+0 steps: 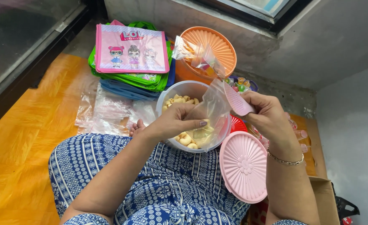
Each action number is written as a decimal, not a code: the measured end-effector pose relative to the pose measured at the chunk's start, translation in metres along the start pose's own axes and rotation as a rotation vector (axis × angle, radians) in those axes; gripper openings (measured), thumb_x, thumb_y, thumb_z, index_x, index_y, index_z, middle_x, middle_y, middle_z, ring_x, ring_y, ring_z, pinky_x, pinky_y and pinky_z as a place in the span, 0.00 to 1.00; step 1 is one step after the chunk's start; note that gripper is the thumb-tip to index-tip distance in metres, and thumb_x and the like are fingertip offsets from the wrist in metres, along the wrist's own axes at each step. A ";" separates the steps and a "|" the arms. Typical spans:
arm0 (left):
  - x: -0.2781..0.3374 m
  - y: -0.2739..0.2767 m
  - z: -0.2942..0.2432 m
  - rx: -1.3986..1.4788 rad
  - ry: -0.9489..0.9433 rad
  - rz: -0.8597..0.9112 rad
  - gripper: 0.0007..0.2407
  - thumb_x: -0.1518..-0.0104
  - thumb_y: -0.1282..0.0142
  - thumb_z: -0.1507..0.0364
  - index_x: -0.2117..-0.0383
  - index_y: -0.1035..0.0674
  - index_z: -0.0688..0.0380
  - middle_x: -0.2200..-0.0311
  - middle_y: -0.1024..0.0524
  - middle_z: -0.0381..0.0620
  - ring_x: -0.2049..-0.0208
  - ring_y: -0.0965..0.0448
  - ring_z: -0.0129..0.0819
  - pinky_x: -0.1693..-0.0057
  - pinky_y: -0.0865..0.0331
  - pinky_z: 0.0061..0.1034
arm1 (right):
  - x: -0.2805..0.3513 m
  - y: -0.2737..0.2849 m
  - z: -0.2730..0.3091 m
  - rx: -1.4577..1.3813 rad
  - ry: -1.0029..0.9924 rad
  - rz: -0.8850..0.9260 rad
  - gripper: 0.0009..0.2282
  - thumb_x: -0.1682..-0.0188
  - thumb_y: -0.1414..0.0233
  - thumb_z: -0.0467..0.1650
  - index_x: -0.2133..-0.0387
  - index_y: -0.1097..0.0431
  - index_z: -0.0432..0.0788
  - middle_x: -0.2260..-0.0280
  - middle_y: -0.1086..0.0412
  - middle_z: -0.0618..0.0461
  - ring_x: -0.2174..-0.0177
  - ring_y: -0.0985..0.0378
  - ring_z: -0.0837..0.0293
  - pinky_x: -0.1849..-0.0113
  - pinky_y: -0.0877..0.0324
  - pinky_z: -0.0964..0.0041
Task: The person is scooping snacks from a large bowl into small plastic bags and preparing them for packaging.
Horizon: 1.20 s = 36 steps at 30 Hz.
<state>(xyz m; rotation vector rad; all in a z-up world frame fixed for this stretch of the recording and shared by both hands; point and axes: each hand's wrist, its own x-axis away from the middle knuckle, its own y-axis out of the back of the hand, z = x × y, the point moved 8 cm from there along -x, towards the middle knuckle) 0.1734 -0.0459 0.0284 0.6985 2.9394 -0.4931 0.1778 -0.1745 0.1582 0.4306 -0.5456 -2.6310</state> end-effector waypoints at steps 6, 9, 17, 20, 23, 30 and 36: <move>0.007 -0.011 -0.033 -0.133 -0.062 0.000 0.14 0.59 0.39 0.72 0.65 0.24 0.58 0.72 0.25 0.48 0.68 0.26 0.30 0.55 0.34 0.25 | 0.000 -0.004 0.004 0.009 0.017 0.029 0.04 0.67 0.45 0.22 0.82 0.34 0.34 0.78 0.37 0.49 0.72 0.38 0.63 0.67 0.38 0.70; 0.006 -0.013 -0.022 -0.144 -0.002 -0.034 0.07 0.59 0.40 0.75 0.74 0.22 0.59 0.79 0.25 0.45 0.74 0.27 0.27 0.63 0.33 0.17 | 0.002 -0.005 0.009 0.008 0.009 0.013 0.04 0.68 0.45 0.21 0.82 0.33 0.34 0.80 0.38 0.49 0.74 0.38 0.63 0.68 0.38 0.70; 0.008 -0.016 -0.048 -0.129 -0.020 -0.067 0.11 0.58 0.40 0.74 0.68 0.24 0.59 0.77 0.25 0.46 0.73 0.28 0.25 0.62 0.33 0.17 | 0.006 -0.008 0.017 0.001 0.034 -0.007 0.03 0.67 0.46 0.22 0.83 0.34 0.35 0.80 0.38 0.49 0.74 0.39 0.63 0.69 0.40 0.71; 0.017 -0.008 -0.076 -0.356 -0.183 -0.179 0.28 0.66 0.36 0.68 0.55 0.34 0.60 0.65 0.29 0.56 0.62 0.30 0.43 0.53 0.37 0.34 | 0.008 -0.007 0.004 0.002 0.042 -0.023 0.03 0.67 0.46 0.22 0.84 0.34 0.35 0.80 0.39 0.49 0.75 0.40 0.63 0.70 0.40 0.71; 0.026 -0.012 -0.092 -0.646 -0.338 -0.315 0.42 0.74 0.31 0.63 0.49 0.43 0.63 0.60 0.34 0.62 0.57 0.33 0.57 0.48 0.43 0.46 | 0.005 -0.014 -0.008 0.018 0.082 -0.026 0.04 0.68 0.44 0.22 0.84 0.34 0.35 0.80 0.38 0.49 0.76 0.39 0.63 0.72 0.40 0.72; 0.022 -0.002 -0.052 -0.800 -0.410 -0.486 0.35 0.72 0.33 0.65 0.54 0.38 0.62 0.67 0.31 0.53 0.62 0.31 0.51 0.50 0.41 0.41 | 0.012 -0.050 0.010 0.032 0.085 0.006 0.08 0.74 0.41 0.23 0.80 0.29 0.37 0.79 0.37 0.49 0.77 0.37 0.63 0.71 0.37 0.72; 0.038 0.017 -0.067 -0.729 -0.249 -0.487 0.28 0.71 0.37 0.71 0.60 0.37 0.62 0.70 0.30 0.54 0.66 0.28 0.52 0.56 0.36 0.39 | 0.001 -0.021 -0.040 0.192 -0.228 -0.061 0.20 0.67 0.43 0.34 0.62 0.36 0.37 0.83 0.42 0.53 0.83 0.47 0.66 0.79 0.49 0.74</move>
